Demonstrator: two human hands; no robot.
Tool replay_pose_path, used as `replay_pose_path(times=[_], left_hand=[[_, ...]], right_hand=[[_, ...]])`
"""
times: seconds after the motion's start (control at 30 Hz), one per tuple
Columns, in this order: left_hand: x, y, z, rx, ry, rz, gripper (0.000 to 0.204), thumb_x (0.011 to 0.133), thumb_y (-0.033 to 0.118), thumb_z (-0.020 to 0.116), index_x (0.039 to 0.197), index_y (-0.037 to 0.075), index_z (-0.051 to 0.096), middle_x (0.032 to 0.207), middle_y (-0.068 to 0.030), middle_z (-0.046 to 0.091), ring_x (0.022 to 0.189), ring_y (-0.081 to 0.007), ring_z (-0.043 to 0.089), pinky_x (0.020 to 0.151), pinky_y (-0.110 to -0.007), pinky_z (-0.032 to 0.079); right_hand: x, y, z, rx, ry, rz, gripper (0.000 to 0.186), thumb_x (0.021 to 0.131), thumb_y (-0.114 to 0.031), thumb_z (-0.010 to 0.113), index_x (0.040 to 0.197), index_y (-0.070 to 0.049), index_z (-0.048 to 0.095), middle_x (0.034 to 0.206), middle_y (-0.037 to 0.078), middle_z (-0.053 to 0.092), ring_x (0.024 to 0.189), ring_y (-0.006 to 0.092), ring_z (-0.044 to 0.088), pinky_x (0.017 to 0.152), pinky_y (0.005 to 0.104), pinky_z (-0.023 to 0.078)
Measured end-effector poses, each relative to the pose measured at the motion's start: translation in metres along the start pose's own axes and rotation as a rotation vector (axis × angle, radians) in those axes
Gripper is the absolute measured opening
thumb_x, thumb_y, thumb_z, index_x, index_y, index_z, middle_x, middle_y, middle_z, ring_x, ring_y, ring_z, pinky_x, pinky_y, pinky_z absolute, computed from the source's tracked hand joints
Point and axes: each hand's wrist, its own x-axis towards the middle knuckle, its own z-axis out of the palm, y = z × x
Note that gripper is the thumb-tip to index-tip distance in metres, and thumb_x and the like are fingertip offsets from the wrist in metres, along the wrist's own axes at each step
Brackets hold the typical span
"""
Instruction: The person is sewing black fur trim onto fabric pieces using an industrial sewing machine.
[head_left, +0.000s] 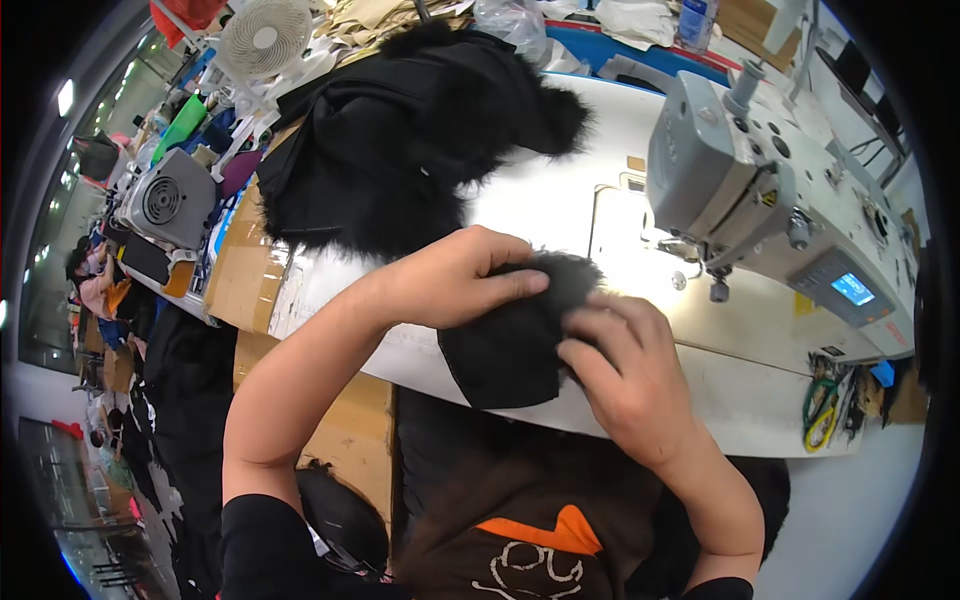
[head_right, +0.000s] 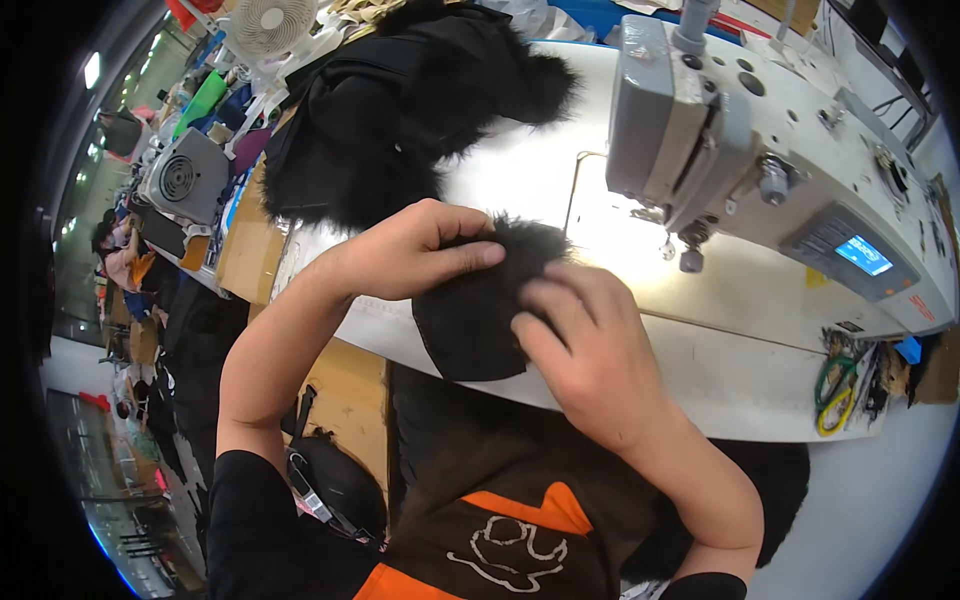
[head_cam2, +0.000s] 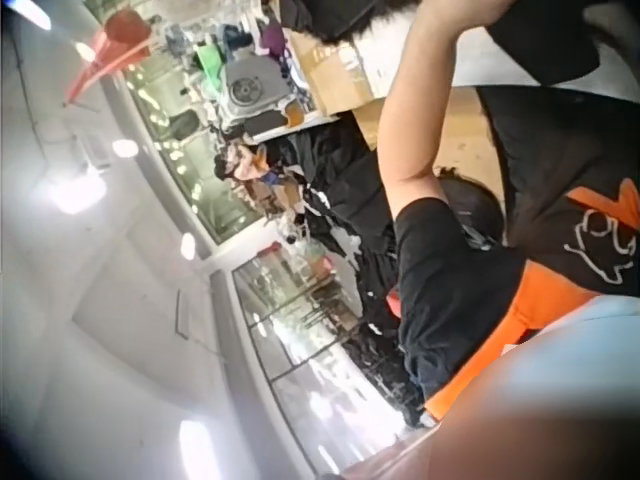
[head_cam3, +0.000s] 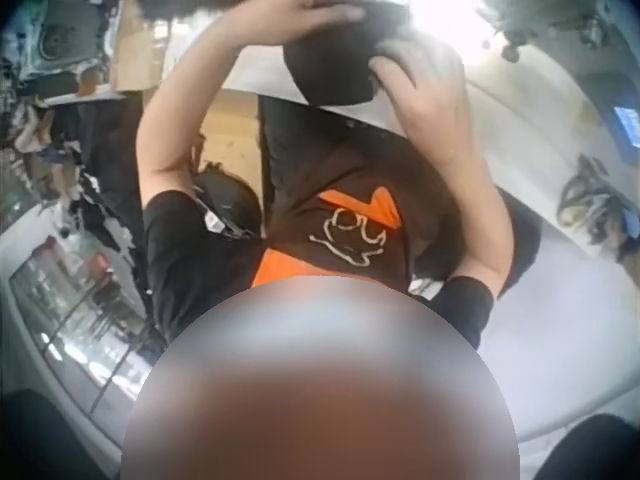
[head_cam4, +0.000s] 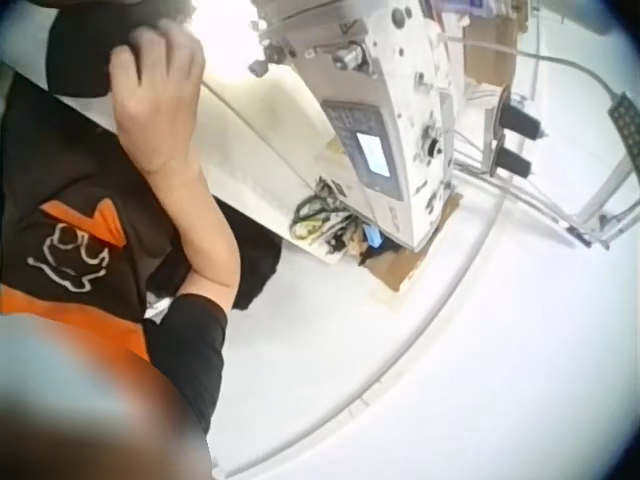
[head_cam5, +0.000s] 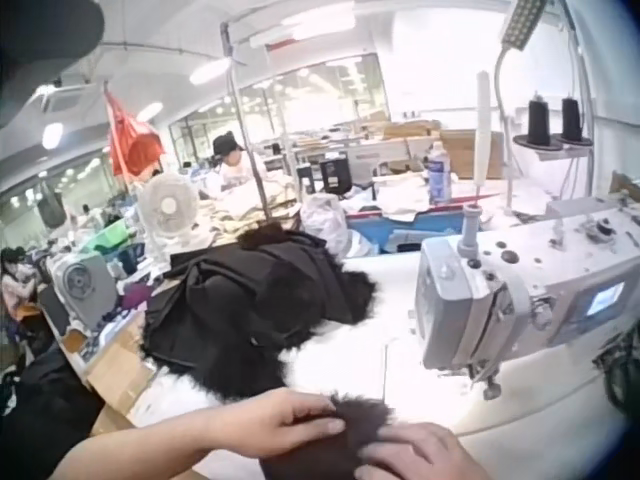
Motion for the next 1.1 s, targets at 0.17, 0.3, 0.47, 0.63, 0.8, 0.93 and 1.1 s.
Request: replay_pose_path(times=[0.17,0.3,0.47,0.63,0.8,0.93,1.1], left_hand=[[0.008,-0.001,-0.005,0.050,-0.010,-0.057,0.044,0.101,0.035,0.072,0.084,-0.006,0.064,0.063,-0.0079,0.048,0.067,-0.0092,0.039,0.059,-0.034,0.043],[0.018,0.011,-0.002,0.085,0.009,-0.081,0.055,0.099,0.043,0.074,0.075,-0.005,0.061,0.059,-0.0080,0.042,0.063,-0.0110,0.036,0.056,-0.035,0.041],[0.021,0.022,-0.004,0.040,-0.060,-0.121,0.054,0.100,0.044,0.072,0.077,-0.004,0.064,0.060,-0.0049,0.044,0.064,-0.0104,0.037,0.057,-0.033,0.040],[0.019,0.025,-0.007,-0.035,-0.136,-0.160,0.042,0.101,0.040,0.073,0.083,0.002,0.069,0.065,0.0060,0.046,0.066,-0.0045,0.038,0.058,-0.028,0.036],[0.017,0.021,-0.008,-0.078,-0.171,-0.195,0.041,0.100,0.041,0.074,0.088,0.002,0.074,0.065,0.0066,0.052,0.065,-0.0042,0.041,0.057,-0.027,0.038],[0.018,0.018,-0.004,-0.059,-0.161,-0.220,0.042,0.100,0.042,0.073,0.087,0.002,0.074,0.064,0.0067,0.051,0.064,-0.0042,0.040,0.056,-0.027,0.037],[0.020,0.028,-0.005,-0.036,-0.197,-0.215,0.040,0.102,0.035,0.073,0.077,0.004,0.067,0.065,0.0101,0.043,0.065,-0.0018,0.035,0.055,-0.026,0.031]], right_hand=[[-0.005,0.013,0.008,0.223,-0.158,-0.088,0.029,0.074,-0.006,0.075,0.103,-0.008,0.073,0.093,0.005,0.066,0.083,0.0257,0.066,0.087,0.0411,0.052],[0.001,0.007,0.007,0.545,-0.271,-0.197,0.039,0.075,-0.005,0.076,0.114,-0.008,0.073,0.094,0.006,0.066,0.082,0.0270,0.065,0.084,0.0395,0.052],[0.014,0.015,-0.003,0.646,-0.306,0.122,0.039,0.080,0.004,0.073,0.118,-0.004,0.073,0.099,0.011,0.069,0.087,0.0315,0.069,0.080,0.0383,0.056],[0.012,0.023,-0.006,0.712,-0.276,0.335,0.023,0.087,0.002,0.076,0.110,0.000,0.072,0.097,0.013,0.076,0.086,0.0270,0.076,0.077,0.0339,0.059],[0.014,0.028,-0.006,0.683,-0.252,0.395,0.018,0.088,0.000,0.079,0.104,0.000,0.071,0.096,0.014,0.077,0.084,0.0224,0.077,0.076,0.0314,0.059],[0.015,0.032,-0.002,0.732,-0.215,0.452,0.017,0.087,0.000,0.080,0.101,0.001,0.070,0.094,0.014,0.078,0.086,0.0192,0.077,0.075,0.0308,0.058],[0.011,0.036,0.000,0.735,-0.177,0.497,0.017,0.087,-0.001,0.081,0.099,0.001,0.069,0.091,0.012,0.078,0.083,0.0185,0.075,0.075,0.0312,0.058]])
